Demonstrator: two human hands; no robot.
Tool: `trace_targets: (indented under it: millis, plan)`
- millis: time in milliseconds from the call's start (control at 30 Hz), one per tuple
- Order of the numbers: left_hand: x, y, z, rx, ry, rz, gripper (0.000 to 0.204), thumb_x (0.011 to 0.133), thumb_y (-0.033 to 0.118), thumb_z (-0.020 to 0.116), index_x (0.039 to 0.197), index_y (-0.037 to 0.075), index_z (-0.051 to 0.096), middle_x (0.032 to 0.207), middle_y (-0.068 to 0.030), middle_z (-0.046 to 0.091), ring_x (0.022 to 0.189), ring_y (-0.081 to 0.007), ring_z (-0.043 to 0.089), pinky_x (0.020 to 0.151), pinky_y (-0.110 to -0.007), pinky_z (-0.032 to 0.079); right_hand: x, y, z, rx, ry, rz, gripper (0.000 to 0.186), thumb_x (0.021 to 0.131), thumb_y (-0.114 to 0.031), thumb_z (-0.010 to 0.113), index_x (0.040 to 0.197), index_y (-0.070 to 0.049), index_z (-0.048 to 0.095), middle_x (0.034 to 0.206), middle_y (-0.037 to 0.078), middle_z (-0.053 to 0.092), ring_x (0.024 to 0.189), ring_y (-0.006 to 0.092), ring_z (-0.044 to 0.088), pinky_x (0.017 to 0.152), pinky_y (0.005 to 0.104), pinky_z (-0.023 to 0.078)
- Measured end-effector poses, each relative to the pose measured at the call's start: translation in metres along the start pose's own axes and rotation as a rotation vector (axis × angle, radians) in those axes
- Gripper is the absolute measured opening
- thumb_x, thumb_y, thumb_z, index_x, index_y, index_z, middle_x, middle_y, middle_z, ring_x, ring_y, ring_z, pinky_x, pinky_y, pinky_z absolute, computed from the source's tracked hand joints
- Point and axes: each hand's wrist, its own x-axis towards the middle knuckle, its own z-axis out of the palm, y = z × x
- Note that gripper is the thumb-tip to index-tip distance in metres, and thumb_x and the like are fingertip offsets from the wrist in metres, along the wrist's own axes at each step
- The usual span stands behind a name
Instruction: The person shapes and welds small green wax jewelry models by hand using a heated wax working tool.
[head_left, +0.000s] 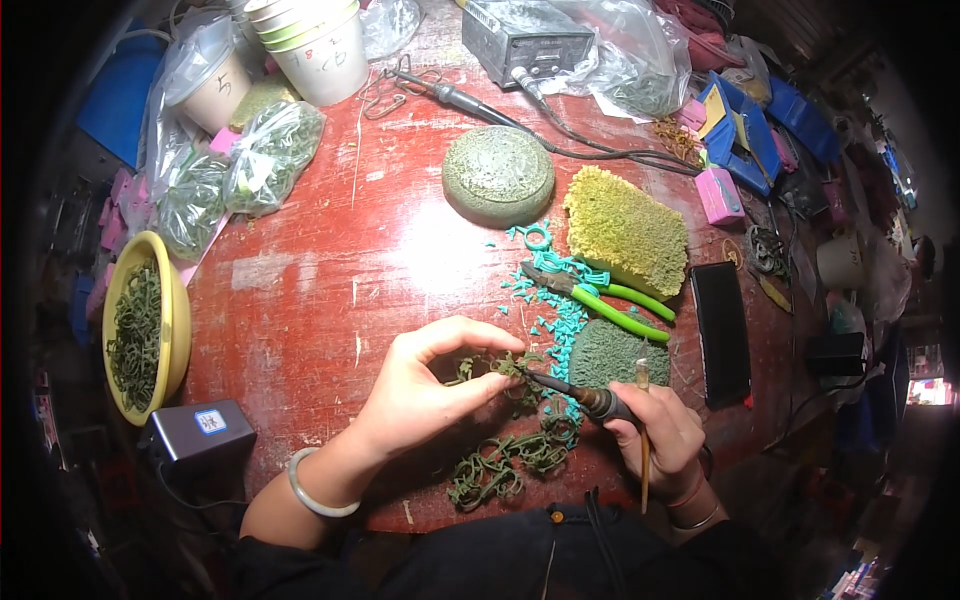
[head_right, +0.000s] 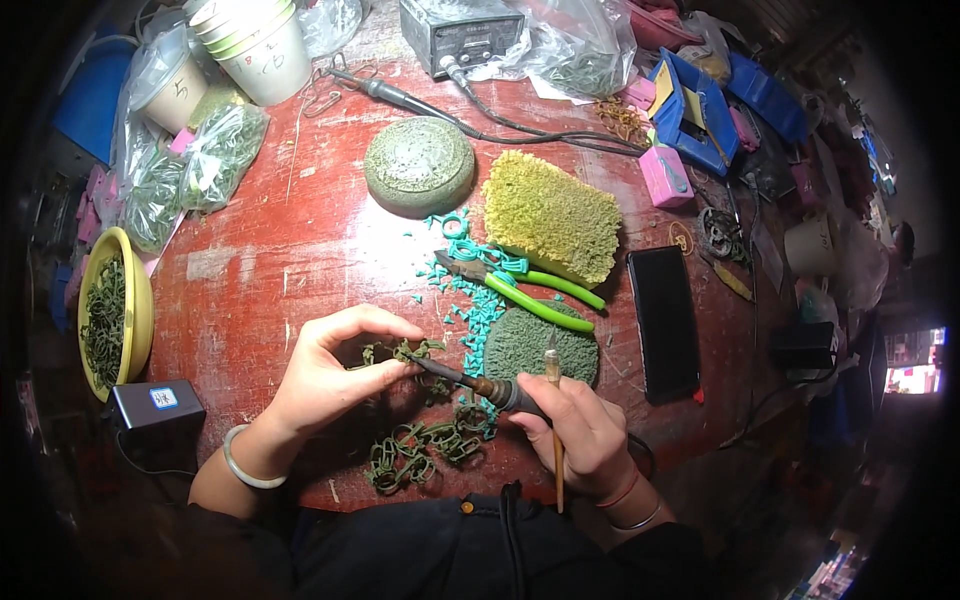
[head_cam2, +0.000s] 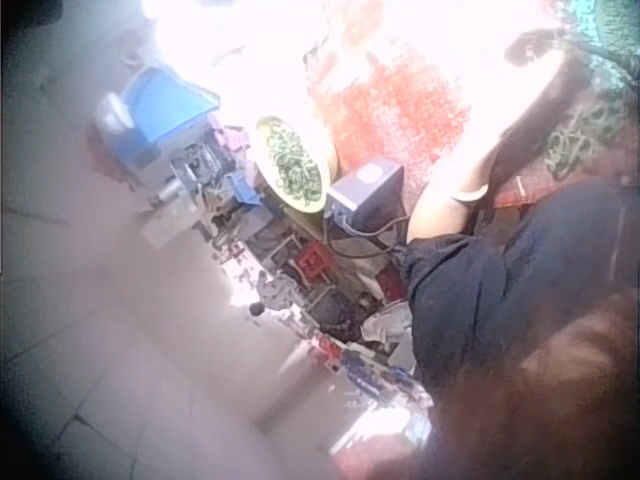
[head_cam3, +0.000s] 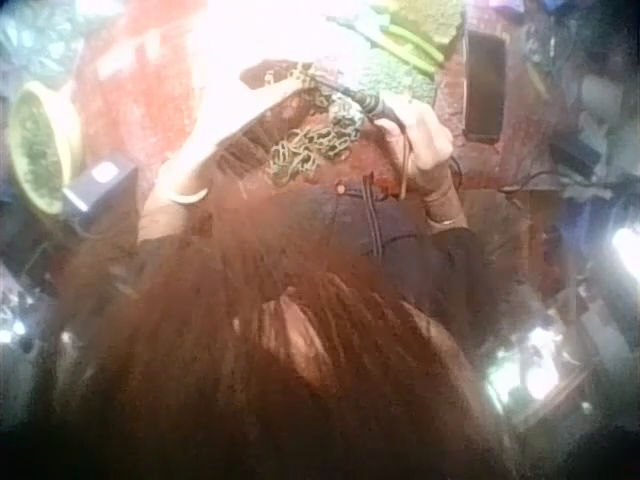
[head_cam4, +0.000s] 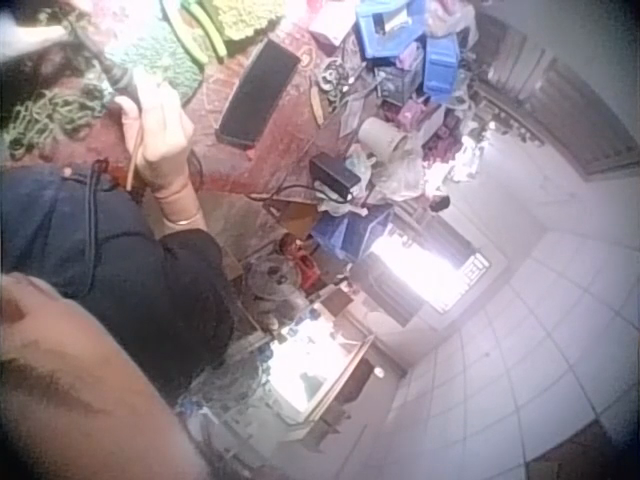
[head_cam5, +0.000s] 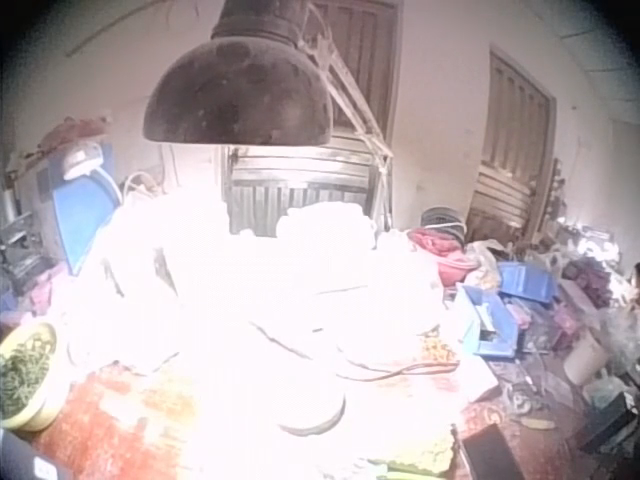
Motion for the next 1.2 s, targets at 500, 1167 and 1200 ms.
trace_targets:
  millis: [500,1167,1200]
  plan:
    - [0.001,-0.0066,-0.0015,0.064,0.012,0.11,0.028,0.084,-0.005,0.076,0.112,-0.001,0.074,0.111,-0.0081,0.071,0.105,-0.0158,0.065,0.095,-0.031,0.05,-0.0005,0.0005,0.0012,0.016,0.012,0.008,0.035,0.09,-0.015,0.079,0.118,0.002,0.069,0.096,0.015,0.07,0.079,0.0289,0.071,0.066,0.0345,0.058]
    - [0.0014,-0.0041,-0.0011,0.074,0.041,0.108,0.029,0.082,-0.007,0.074,0.111,-0.001,0.073,0.109,-0.0091,0.071,0.105,-0.0168,0.066,0.096,-0.032,0.05,0.0002,-0.0003,-0.0006,0.057,0.002,0.037,0.034,0.09,-0.014,0.079,0.118,0.001,0.069,0.098,0.015,0.07,0.08,0.029,0.072,0.066,0.0348,0.059]
    - [0.0015,-0.0042,-0.0012,0.069,0.039,0.112,0.029,0.082,-0.008,0.074,0.111,-0.001,0.073,0.11,-0.0091,0.071,0.105,-0.017,0.066,0.096,-0.032,0.05,0.0,-0.0006,-0.0005,0.057,0.002,0.037,0.034,0.09,-0.014,0.079,0.118,0.001,0.069,0.098,0.015,0.07,0.08,0.029,0.072,0.066,0.0348,0.059]
